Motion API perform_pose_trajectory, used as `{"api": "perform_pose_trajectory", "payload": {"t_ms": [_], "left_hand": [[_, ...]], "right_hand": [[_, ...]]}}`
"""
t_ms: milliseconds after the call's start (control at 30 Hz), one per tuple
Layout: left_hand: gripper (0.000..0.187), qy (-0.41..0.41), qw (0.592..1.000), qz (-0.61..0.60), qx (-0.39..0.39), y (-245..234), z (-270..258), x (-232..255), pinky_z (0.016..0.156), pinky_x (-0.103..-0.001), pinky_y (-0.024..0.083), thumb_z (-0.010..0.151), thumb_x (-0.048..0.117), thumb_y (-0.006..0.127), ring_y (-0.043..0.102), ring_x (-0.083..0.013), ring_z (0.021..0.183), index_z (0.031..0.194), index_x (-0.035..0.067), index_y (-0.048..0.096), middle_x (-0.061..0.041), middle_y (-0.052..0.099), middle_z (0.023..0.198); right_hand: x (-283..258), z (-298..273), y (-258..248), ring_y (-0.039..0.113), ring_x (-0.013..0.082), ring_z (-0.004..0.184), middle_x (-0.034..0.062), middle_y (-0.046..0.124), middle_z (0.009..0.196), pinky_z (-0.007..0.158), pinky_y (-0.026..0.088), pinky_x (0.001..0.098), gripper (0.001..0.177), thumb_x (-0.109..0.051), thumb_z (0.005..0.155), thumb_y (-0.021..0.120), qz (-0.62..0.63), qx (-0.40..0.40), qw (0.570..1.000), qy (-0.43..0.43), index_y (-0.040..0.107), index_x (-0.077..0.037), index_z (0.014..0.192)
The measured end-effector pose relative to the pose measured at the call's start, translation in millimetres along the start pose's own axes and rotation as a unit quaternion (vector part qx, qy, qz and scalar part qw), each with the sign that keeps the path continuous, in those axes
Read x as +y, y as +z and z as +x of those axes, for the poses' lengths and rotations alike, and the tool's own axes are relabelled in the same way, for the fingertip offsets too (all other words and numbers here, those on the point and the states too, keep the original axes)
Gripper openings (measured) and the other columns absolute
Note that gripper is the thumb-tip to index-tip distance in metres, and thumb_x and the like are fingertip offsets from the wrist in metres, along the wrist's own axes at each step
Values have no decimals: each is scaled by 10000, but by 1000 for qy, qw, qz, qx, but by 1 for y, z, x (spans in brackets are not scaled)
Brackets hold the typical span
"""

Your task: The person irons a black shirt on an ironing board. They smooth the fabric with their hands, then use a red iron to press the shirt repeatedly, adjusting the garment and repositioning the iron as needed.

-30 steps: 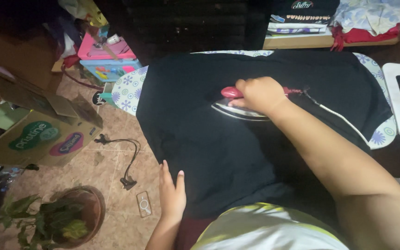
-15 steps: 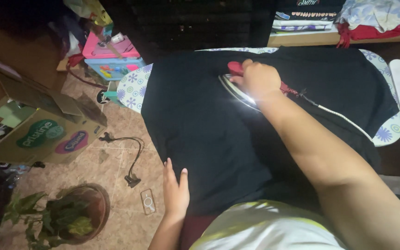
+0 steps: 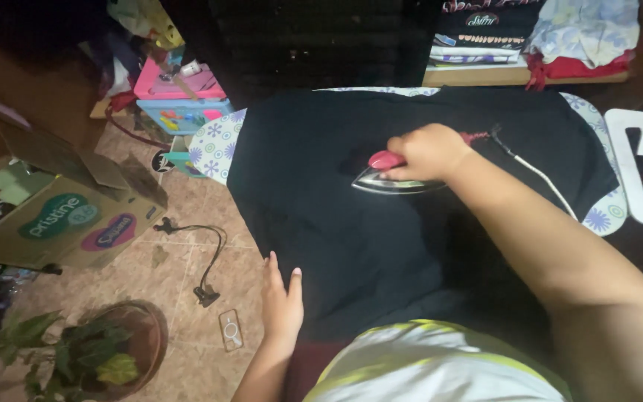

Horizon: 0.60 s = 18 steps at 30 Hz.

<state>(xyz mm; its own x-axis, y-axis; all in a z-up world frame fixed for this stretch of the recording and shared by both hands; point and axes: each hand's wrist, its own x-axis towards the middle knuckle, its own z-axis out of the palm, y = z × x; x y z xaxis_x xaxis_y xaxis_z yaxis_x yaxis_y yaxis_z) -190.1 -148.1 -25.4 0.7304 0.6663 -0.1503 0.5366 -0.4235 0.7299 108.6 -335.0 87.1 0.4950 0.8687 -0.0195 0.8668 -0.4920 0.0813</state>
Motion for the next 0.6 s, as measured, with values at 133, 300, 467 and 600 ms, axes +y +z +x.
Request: {"api": "perform_pose_trajectory", "payload": {"t_ms": [133, 300, 467, 600], "left_hand": [[622, 1, 1000, 12, 3, 2, 1, -1, 1049, -387, 237, 847, 355, 455, 278, -293, 1320, 1395, 138, 257, -153, 287, 1431], [630, 4, 1000, 3, -1, 2, 1, -3, 1057, -387, 222, 850, 353, 453, 258, -293, 1329, 1396, 116, 249, -163, 274, 1433], [627, -40, 999, 22, -13, -4, -2, 5, 1035, -412, 263, 843, 378, 435, 259, -276, 1332, 1403, 174, 239, -109, 271, 1448], [632, -16, 1000, 11, -8, -1, 0, -4, 1063, -386, 211, 851, 362, 442, 233, -276, 1342, 1405, 145, 228, -138, 251, 1449]], "right_hand": [[-19, 4, 3, 630, 318, 617, 46, 634, 698, 509, 483, 435, 481, -629, 771, 517, -5, 15, 999, -32, 552, -150, 795], [-51, 26, -1, 641, 356, 644, 107, 652, 726, 528, 487, 462, 510, -618, 797, 523, -6, 13, 1000, -3, 545, -111, 856], [-76, 51, -4, 646, 335, 658, 92, 656, 735, 539, 493, 434, 496, -609, 799, 548, 3, 33, 999, 10, 564, -115, 847], [-85, 72, -5, 653, 341, 700, 100, 660, 778, 575, 505, 429, 526, -619, 794, 553, 20, 18, 998, 60, 572, -100, 877]]}}
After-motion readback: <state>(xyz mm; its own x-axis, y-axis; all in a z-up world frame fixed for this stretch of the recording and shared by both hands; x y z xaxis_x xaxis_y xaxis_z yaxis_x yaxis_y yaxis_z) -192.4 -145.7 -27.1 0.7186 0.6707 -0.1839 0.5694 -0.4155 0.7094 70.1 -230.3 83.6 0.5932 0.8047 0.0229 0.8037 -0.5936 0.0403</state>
